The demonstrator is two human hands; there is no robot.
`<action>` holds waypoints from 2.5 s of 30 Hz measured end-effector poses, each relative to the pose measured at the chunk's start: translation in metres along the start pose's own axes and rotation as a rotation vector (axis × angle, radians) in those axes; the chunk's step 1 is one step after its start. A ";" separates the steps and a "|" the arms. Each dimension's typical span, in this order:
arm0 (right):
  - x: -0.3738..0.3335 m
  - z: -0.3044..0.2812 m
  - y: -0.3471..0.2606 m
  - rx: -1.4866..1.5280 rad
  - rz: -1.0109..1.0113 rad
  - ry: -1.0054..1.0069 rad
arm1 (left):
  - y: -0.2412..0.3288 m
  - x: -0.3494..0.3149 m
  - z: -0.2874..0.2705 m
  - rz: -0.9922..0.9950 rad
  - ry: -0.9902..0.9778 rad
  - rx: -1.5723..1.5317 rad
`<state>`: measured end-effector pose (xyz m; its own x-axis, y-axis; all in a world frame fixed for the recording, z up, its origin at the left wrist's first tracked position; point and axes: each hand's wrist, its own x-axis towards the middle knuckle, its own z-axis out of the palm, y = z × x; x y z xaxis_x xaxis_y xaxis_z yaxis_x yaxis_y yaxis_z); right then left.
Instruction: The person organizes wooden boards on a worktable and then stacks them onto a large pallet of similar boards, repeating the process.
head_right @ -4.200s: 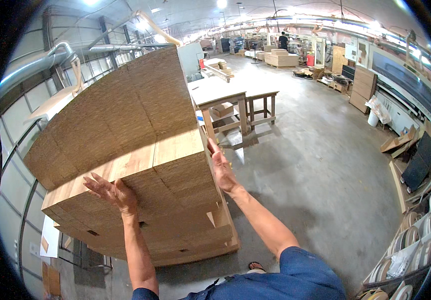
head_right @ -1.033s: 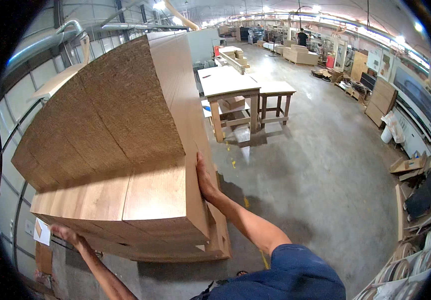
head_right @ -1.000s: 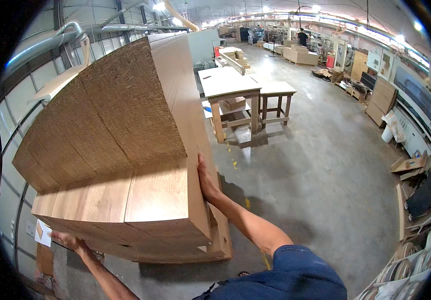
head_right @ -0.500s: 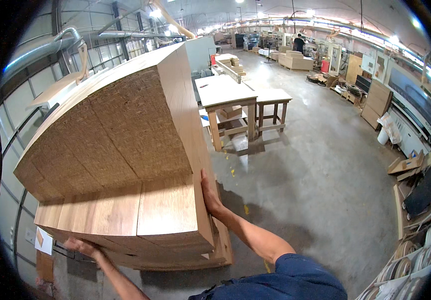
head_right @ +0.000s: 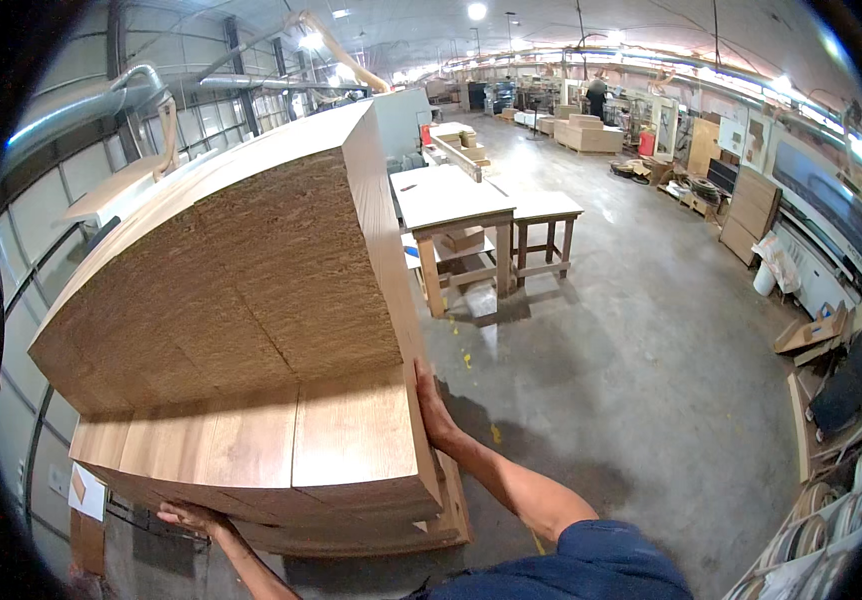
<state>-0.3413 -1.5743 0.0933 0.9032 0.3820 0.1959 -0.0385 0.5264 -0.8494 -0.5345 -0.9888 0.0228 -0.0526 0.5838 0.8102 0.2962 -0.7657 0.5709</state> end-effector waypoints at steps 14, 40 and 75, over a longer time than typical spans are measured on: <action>0.018 -0.096 0.045 0.004 -0.046 0.010 | 0.111 -0.059 0.032 -0.623 -0.217 -0.934; -0.123 -0.068 0.101 0.264 -0.288 0.054 | 0.193 -0.080 -0.013 -0.654 -0.230 -0.779; -0.306 0.007 0.158 -1.014 -0.107 0.580 | 0.006 -0.161 -0.155 -0.652 -0.668 -0.298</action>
<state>-0.6267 -1.6032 -0.0972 0.9509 -0.1691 0.2594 0.1711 -0.4113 -0.8953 -0.6715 -1.1296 -0.0838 0.4575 0.8790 0.1342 0.1426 -0.2215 0.9647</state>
